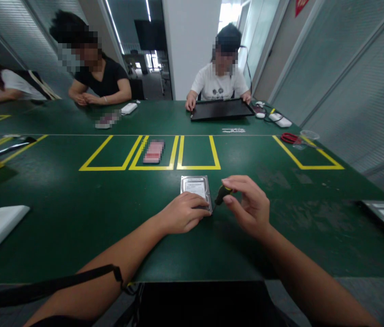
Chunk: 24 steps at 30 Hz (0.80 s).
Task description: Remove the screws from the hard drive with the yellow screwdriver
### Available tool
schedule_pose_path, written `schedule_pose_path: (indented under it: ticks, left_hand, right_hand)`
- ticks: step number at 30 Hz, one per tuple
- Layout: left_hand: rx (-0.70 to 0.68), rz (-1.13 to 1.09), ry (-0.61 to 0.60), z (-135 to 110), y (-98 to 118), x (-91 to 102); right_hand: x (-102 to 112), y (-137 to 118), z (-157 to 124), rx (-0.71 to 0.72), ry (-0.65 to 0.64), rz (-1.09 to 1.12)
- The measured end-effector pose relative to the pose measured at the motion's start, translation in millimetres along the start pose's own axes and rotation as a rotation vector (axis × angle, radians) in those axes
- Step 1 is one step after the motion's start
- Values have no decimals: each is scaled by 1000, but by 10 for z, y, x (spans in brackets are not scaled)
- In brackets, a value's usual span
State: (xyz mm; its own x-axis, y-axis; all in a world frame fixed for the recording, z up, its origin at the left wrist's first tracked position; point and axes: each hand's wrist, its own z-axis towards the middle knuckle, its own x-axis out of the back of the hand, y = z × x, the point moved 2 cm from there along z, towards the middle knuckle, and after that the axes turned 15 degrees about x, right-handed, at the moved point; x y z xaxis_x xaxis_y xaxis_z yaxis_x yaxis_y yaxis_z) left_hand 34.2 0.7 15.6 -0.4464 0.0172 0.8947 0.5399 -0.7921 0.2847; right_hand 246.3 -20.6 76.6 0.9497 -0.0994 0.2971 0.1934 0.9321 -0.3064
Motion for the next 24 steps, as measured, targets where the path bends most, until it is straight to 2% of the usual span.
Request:
schedule_pose_path:
  ticks: [5,13,24]
  left_hand:
    - [-4,7,5,3,10,9]
    - [1,5,3,7,14,14]
    - [-4,8,0,10,19,27]
  right_hand:
    - [-3,27,-23,-11,39,-41]
    - [15,0,-7,-29,18,8]
    - [21,-2,1,-10,13,-62]
